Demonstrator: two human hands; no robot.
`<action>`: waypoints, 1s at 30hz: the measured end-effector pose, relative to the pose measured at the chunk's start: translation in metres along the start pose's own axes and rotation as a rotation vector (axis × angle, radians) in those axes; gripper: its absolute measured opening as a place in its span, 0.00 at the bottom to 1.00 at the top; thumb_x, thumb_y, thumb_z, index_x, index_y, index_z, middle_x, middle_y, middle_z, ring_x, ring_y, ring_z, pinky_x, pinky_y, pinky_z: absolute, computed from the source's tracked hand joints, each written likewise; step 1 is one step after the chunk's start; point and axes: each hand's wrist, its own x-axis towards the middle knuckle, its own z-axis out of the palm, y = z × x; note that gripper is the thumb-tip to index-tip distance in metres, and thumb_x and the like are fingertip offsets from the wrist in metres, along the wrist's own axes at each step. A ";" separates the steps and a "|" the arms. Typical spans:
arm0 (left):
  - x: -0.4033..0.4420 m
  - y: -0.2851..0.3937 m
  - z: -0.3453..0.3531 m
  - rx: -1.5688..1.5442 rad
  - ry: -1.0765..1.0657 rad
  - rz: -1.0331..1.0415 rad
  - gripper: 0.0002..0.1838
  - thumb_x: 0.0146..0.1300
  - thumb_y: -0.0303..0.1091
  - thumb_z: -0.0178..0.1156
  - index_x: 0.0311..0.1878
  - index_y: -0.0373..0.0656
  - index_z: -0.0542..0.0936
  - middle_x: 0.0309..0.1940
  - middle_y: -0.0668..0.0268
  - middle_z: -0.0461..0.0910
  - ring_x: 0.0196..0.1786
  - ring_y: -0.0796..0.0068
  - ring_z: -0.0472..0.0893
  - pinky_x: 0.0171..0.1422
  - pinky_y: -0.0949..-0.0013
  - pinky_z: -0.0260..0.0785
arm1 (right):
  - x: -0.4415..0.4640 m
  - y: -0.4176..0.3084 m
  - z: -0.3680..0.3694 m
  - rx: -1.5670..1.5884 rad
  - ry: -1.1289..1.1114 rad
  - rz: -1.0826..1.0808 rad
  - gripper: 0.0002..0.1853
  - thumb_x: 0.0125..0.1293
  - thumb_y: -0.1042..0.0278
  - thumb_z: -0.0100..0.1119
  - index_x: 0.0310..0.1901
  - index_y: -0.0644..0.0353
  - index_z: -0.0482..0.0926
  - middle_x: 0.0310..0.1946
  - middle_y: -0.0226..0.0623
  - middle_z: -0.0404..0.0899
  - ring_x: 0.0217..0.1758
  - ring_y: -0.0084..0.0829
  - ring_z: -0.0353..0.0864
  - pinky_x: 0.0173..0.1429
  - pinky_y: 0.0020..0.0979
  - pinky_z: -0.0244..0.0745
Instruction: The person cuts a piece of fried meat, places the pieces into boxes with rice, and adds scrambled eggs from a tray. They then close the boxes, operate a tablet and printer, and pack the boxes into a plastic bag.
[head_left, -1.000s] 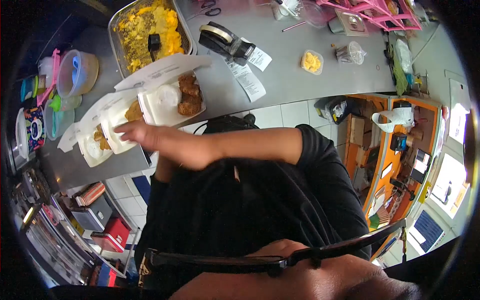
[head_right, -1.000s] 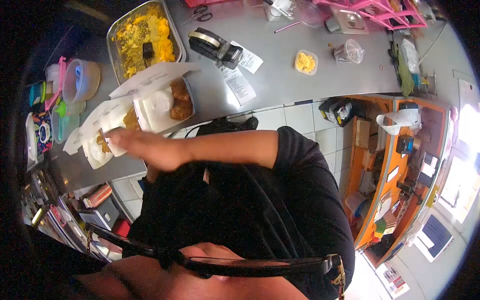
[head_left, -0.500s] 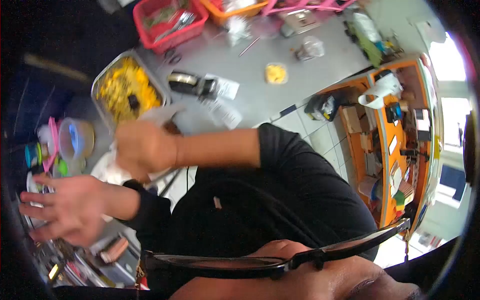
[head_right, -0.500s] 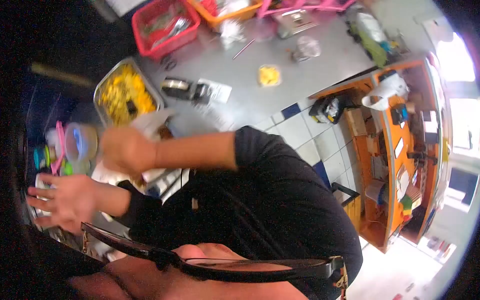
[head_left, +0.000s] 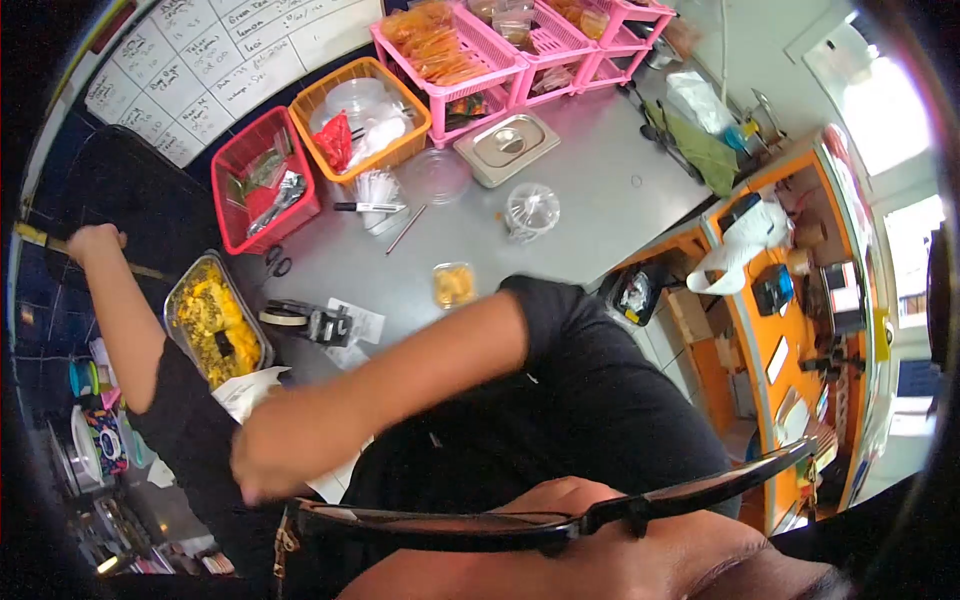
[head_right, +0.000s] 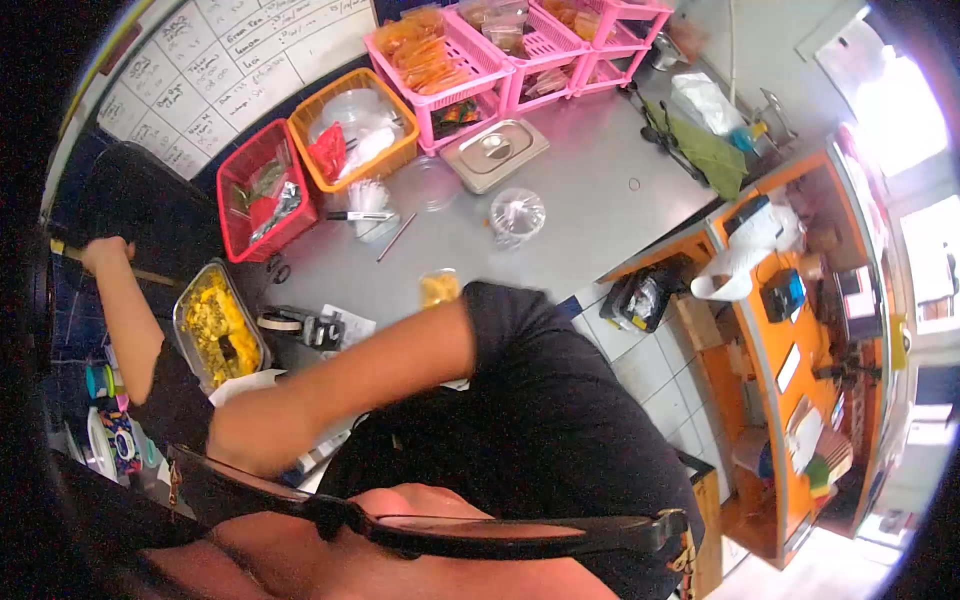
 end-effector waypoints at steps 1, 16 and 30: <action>-0.001 -0.006 0.005 -0.268 0.030 -0.399 0.26 0.56 0.44 0.62 0.57 0.45 0.74 0.55 0.53 0.73 0.62 0.57 0.70 0.66 0.57 0.63 | -0.031 0.012 -0.036 -0.077 0.113 -0.023 0.12 0.65 0.60 0.51 0.36 0.60 0.79 0.36 0.43 0.79 0.38 0.44 0.79 0.40 0.42 0.73; -0.348 0.035 -0.276 0.005 -0.834 0.240 0.32 0.61 0.46 0.57 0.63 0.37 0.62 0.53 0.52 0.67 0.53 0.61 0.73 0.63 0.54 0.62 | -0.497 0.284 -0.538 -1.234 0.139 0.666 0.16 0.63 0.68 0.56 0.52 0.64 0.77 0.52 0.43 0.76 0.55 0.35 0.74 0.60 0.34 0.68; -0.405 0.014 -0.326 -0.002 -0.404 0.094 0.24 0.65 0.44 0.52 0.58 0.37 0.66 0.52 0.52 0.69 0.57 0.59 0.72 0.67 0.53 0.58 | -0.439 0.246 -0.572 -1.575 0.385 1.421 0.31 0.60 0.41 0.49 0.54 0.61 0.76 0.51 0.51 0.77 0.52 0.48 0.77 0.56 0.37 0.71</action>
